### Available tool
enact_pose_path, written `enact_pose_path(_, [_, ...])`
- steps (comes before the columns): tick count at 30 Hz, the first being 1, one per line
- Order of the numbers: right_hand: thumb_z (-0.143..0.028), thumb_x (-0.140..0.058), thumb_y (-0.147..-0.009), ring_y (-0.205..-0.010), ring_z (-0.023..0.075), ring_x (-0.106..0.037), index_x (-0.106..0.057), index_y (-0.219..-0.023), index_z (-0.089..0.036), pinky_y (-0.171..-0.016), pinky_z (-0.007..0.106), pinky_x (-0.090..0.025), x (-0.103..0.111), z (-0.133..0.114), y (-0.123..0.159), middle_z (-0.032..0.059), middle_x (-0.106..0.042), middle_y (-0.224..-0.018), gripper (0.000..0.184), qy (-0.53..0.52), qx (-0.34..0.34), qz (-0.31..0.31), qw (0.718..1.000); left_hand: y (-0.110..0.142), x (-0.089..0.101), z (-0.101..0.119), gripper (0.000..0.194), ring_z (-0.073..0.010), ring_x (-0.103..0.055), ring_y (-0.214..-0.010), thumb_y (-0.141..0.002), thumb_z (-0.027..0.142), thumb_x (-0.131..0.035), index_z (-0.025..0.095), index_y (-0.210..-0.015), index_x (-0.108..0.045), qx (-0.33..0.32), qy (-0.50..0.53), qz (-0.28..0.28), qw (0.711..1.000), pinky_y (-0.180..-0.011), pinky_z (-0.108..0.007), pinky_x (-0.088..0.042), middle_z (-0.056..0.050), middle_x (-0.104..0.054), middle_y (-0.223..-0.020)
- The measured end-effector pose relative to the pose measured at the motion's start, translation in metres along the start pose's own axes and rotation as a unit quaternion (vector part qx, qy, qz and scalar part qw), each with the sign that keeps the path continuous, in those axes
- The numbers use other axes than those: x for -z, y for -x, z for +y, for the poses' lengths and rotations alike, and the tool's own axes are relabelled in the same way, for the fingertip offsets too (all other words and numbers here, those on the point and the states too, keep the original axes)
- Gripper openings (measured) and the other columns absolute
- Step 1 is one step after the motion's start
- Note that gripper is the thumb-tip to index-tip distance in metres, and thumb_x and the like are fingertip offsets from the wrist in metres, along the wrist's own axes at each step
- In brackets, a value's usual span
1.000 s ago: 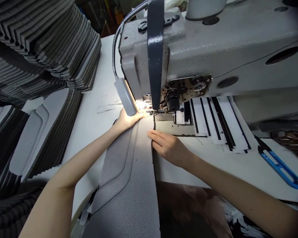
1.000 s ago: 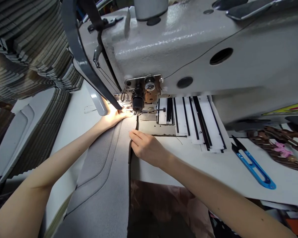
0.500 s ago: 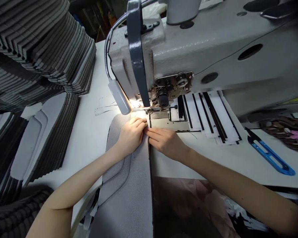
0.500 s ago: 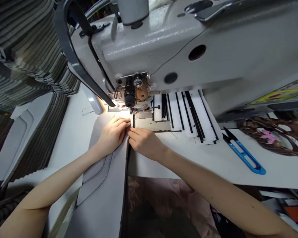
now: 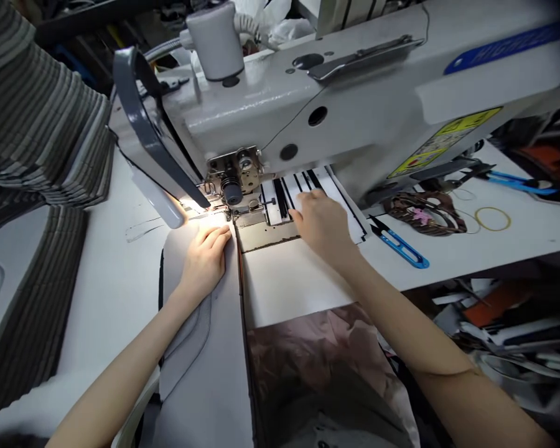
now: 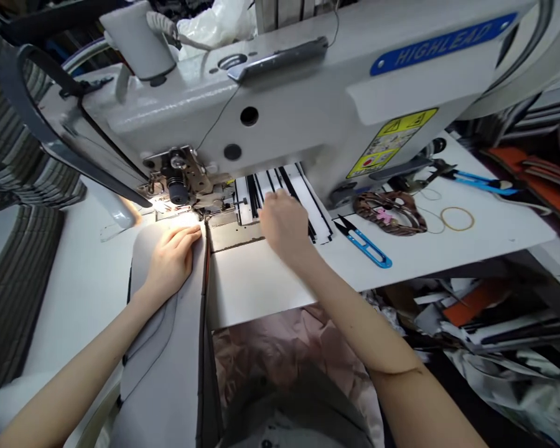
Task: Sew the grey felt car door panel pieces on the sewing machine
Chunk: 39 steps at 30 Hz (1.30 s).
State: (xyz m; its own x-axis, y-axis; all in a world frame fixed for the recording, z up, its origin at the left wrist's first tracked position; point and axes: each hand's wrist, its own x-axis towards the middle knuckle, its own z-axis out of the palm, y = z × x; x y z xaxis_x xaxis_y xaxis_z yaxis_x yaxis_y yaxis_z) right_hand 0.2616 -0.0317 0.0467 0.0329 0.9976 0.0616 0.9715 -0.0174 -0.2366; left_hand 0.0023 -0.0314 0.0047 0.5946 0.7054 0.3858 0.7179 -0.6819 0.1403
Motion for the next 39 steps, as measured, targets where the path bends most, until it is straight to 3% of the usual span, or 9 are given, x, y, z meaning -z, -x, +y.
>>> enact_pose_path(2, [-0.021,-0.056,-0.092,-0.081,0.0247,-0.065,-0.067,-0.104,-0.004,-0.067,0.031,-0.042,0.007,0.006,-0.010,0.0220,-0.067,-0.106,0.024,0.049,-0.051,-0.022,0.997,0.001,0.000,0.001,0.037,-0.0272,-0.060,-0.117,-0.091,0.004,-0.038,0.014,-0.116,-0.064,0.003,-0.001,0.000,1.000,-0.102,-0.049,-0.052,-0.012,-0.069,-0.123])
enact_pose_path(9, [-0.003,-0.043,-0.086,-0.087,0.0276,-0.065,-0.070,-0.096,-0.005,-0.071,0.031,-0.043,0.008,-0.008,-0.026,0.0217,-0.068,-0.094,0.029,0.086,-0.020,-0.094,0.992,0.002,0.000,0.003,0.034,-0.0272,-0.059,-0.117,-0.092,0.006,-0.038,0.013,-0.113,-0.064,0.018,0.014,0.007,1.000,-0.101,-0.048,-0.052,-0.013,-0.069,-0.123])
enact_pose_path(18, [-0.015,-0.058,-0.078,-0.090,0.0320,-0.066,-0.072,-0.096,-0.007,-0.076,0.036,-0.047,0.009,0.014,-0.041,0.0196,-0.071,-0.088,0.024,0.039,-0.071,-0.099,0.992,0.004,0.000,0.003,0.035,-0.0260,-0.058,-0.118,-0.091,0.006,-0.038,0.014,-0.113,-0.064,0.042,0.019,-0.007,0.999,-0.104,-0.046,-0.051,-0.011,-0.068,-0.125])
enact_pose_path(25, [-0.021,-0.067,-0.079,-0.076,0.0236,-0.066,-0.062,-0.072,-0.018,-0.077,0.036,-0.049,0.006,0.037,-0.038,0.0068,-0.068,-0.070,0.009,-0.133,-0.054,0.012,0.990,0.005,-0.001,0.004,0.035,-0.0262,-0.060,-0.116,-0.092,0.006,-0.038,0.015,-0.113,-0.064,0.042,0.017,0.004,0.999,-0.102,-0.047,-0.051,-0.011,-0.069,-0.123])
enact_pose_path(27, [-0.029,-0.069,-0.082,-0.061,0.0180,-0.063,-0.059,-0.070,-0.020,-0.067,0.031,-0.051,0.003,0.033,-0.022,0.0007,-0.062,-0.057,0.018,-0.302,-0.061,-0.001,0.951,0.005,-0.002,0.005,0.034,-0.0261,-0.059,-0.117,-0.092,0.007,-0.039,0.015,-0.114,-0.064,0.044,0.023,0.006,0.999,-0.102,-0.048,-0.050,-0.011,-0.068,-0.124])
enact_pose_path(30, [-0.048,-0.070,-0.084,-0.057,0.0161,-0.065,-0.063,-0.075,-0.021,-0.056,0.028,-0.054,-0.007,0.007,0.020,-0.0005,-0.064,-0.057,0.029,-0.543,-0.022,-0.101,0.833,0.006,-0.002,0.006,0.036,-0.0258,-0.058,-0.117,-0.092,0.006,-0.039,0.016,-0.116,-0.064,0.052,0.035,0.003,0.998,-0.101,-0.047,-0.050,-0.011,-0.068,-0.126])
enact_pose_path(33, [-0.049,-0.065,-0.089,-0.073,0.0212,-0.073,-0.070,-0.084,-0.020,-0.067,0.035,-0.062,-0.022,-0.027,0.061,0.0051,-0.074,-0.076,0.030,-0.618,0.079,-0.157,0.767,0.006,-0.001,0.007,0.035,-0.0263,-0.058,-0.112,-0.091,0.007,-0.041,0.016,-0.117,-0.063,0.062,0.033,0.006,0.997,-0.097,-0.045,-0.049,-0.011,-0.068,-0.123])
enact_pose_path(35, [-0.042,-0.058,-0.095,-0.087,0.0221,-0.074,-0.071,-0.089,-0.022,-0.077,0.037,-0.062,-0.030,-0.044,0.072,0.0068,-0.077,-0.095,0.025,-0.593,0.148,-0.087,0.787,0.006,0.000,0.008,0.033,-0.0267,-0.058,-0.109,-0.090,0.007,-0.043,0.016,-0.115,-0.063,0.062,0.035,0.011,0.997,-0.095,-0.044,-0.049,-0.011,-0.068,-0.120])
enact_pose_path(39, [-0.024,-0.044,-0.102,-0.112,0.0203,-0.068,-0.069,-0.104,-0.021,-0.094,0.036,-0.057,-0.045,-0.053,0.046,0.0090,-0.071,-0.126,0.025,-0.381,0.290,0.073,0.875,0.006,0.003,0.007,0.020,-0.0250,-0.061,-0.098,-0.088,0.009,-0.047,0.015,-0.102,-0.061,0.122,0.066,0.042,0.989,-0.088,-0.040,-0.052,-0.012,-0.067,-0.105])
